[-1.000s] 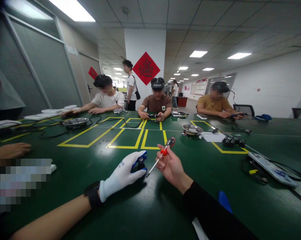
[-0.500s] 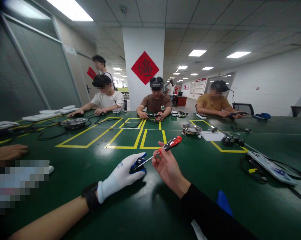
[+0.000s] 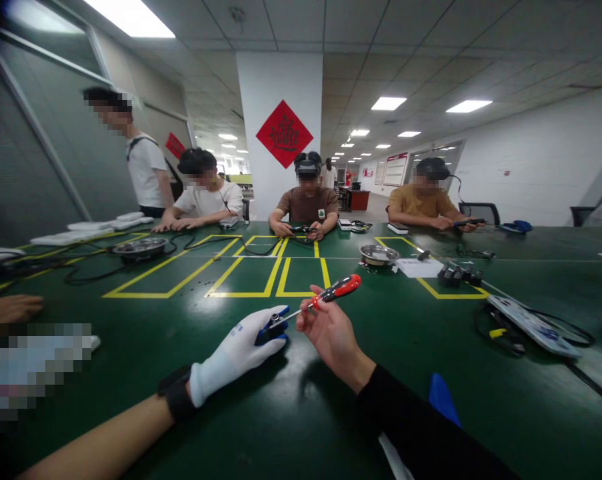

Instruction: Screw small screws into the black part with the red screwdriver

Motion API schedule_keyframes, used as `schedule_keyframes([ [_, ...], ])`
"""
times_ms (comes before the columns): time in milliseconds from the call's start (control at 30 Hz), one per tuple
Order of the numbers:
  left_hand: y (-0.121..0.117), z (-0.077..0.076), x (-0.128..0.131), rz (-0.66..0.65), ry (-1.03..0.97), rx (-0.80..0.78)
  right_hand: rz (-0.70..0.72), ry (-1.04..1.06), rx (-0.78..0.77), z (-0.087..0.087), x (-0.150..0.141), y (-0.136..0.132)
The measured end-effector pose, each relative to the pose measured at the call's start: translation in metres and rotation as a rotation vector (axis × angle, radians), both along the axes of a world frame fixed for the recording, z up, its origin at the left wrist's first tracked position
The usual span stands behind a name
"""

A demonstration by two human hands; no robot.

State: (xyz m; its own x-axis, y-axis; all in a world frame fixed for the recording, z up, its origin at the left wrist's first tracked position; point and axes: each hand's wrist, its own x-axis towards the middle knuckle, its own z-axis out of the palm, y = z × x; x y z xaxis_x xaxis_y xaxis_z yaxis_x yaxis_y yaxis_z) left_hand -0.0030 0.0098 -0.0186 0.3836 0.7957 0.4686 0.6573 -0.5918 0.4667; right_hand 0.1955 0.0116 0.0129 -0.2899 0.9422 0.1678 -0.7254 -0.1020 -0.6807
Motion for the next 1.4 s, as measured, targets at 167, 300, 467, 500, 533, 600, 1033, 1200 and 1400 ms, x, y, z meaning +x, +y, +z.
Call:
schedule_keyframes([
  [167,0.000,0.002,0.000,-0.013,-0.008,-0.033,-0.166,-0.228,0.263,0.001,-0.005,-0.011],
  [300,-0.001,0.005,0.000,-0.026,0.005,-0.055,-0.315,-0.393,0.485,-0.002,-0.006,-0.017],
  [467,0.001,0.003,-0.001,-0.041,0.009,-0.049,-0.377,-0.505,0.639,-0.007,-0.005,-0.020],
  [500,0.001,0.002,-0.001,-0.046,0.008,-0.046,-0.375,-0.523,0.652,-0.008,-0.005,-0.020],
  [533,0.001,0.001,-0.001,-0.050,0.005,-0.043,-0.371,-0.541,0.664,-0.009,-0.004,-0.019],
  [600,0.002,-0.001,-0.002,-0.051,0.000,-0.039,-0.365,-0.578,0.692,-0.011,-0.004,-0.019],
  [1033,-0.002,0.008,0.001,-0.087,-0.045,-0.084,-0.284,-0.702,0.752,-0.013,-0.001,-0.019],
  [1200,-0.005,0.013,0.004,-0.087,-0.065,-0.102,-0.299,-0.701,0.744,-0.012,-0.001,-0.018],
  [1400,-0.010,0.022,0.009,-0.043,-0.070,-0.098,-0.308,-0.674,0.710,-0.014,-0.002,-0.018],
])
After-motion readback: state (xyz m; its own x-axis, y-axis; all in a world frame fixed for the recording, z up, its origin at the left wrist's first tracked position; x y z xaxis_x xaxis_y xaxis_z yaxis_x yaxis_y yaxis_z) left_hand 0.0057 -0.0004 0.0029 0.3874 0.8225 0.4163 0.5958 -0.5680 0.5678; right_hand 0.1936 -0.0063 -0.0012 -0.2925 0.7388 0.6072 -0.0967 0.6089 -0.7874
